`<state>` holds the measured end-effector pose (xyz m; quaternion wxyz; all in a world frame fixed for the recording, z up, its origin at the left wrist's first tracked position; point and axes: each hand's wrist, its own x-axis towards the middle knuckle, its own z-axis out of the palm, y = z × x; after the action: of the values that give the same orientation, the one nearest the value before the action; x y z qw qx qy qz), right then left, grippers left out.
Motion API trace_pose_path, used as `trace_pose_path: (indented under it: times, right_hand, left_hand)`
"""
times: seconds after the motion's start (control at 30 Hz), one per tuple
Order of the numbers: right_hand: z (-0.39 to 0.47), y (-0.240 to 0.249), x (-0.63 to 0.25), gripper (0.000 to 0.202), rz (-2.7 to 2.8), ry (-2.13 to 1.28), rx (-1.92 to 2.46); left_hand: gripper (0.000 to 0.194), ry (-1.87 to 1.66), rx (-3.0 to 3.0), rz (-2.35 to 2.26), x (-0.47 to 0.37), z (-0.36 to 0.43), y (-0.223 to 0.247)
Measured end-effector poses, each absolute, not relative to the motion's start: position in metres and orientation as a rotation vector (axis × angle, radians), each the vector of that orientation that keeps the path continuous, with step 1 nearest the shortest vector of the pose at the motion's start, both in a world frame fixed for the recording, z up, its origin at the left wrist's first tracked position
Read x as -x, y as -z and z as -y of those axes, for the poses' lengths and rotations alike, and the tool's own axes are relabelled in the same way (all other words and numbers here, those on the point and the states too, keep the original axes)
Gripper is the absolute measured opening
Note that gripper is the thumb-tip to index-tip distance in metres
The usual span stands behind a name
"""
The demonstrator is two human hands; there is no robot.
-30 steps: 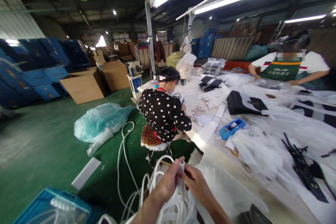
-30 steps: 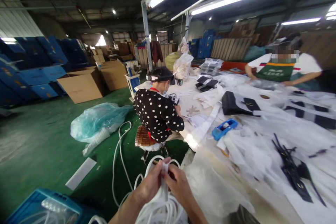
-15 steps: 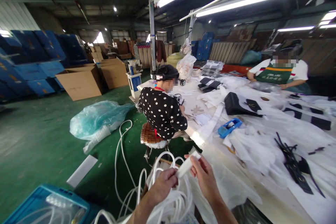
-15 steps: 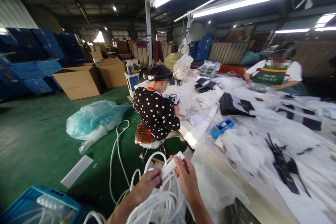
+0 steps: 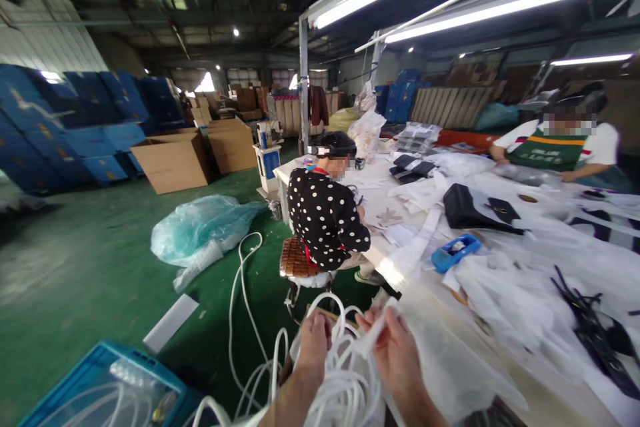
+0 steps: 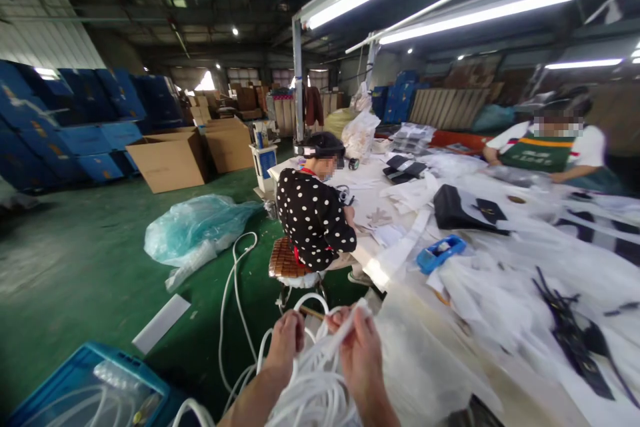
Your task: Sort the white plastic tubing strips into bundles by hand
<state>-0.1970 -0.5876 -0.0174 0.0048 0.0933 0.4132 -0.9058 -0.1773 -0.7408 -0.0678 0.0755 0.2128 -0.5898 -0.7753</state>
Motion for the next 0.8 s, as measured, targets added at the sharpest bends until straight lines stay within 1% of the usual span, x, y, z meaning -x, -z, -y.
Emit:
trace_pose_path:
  times: [0.07, 0.1, 0.17, 0.23, 0.33, 0.5, 0.63, 0.8]
  right_hand:
    - [0.579, 0.008, 0.197, 0.047, -1.374, 2.857, -0.252]
    - [0.576, 0.005, 0.197, 0.044, -1.467, 2.796, -0.202]
    - [0.575, 0.005, 0.193, 0.044, -1.691, 2.554, -0.057]
    - [0.585, 0.012, 0.185, 0.048, -1.912, 2.276, 0.106]
    - [0.607, 0.029, 0.172, 0.052, -2.216, 2.061, 0.304]
    - [0.623, 0.050, 0.166, 0.049, -2.406, 2.004, 0.522]
    - [0.624, 0.059, 0.164, 0.050, -2.401, 2.076, 0.486]
    - [0.629, 0.056, 0.154, 0.052, -2.291, 2.141, 0.366]
  left_hand:
    - [0.041, 2.355, -0.711, 1.565, 0.180, 0.757, 0.063]
    - [0.041, 2.381, -0.687, 1.496, 0.179, 0.763, 0.057]
    - [0.042, 2.525, -0.592, 1.310, 0.174, 0.767, 0.042]
    - [0.045, 2.724, -0.473, 1.144, 0.166, 0.761, 0.026]
    - [0.048, 2.901, -0.344, 1.099, 0.156, 0.748, 0.013]
    - [0.049, 2.881, -0.329, 1.109, 0.147, 0.742, 0.019]
    - [0.045, 2.832, -0.323, 1.157, 0.141, 0.745, 0.024]
    - [0.054, 2.843, -0.301, 1.203, 0.136, 0.737, 0.031]
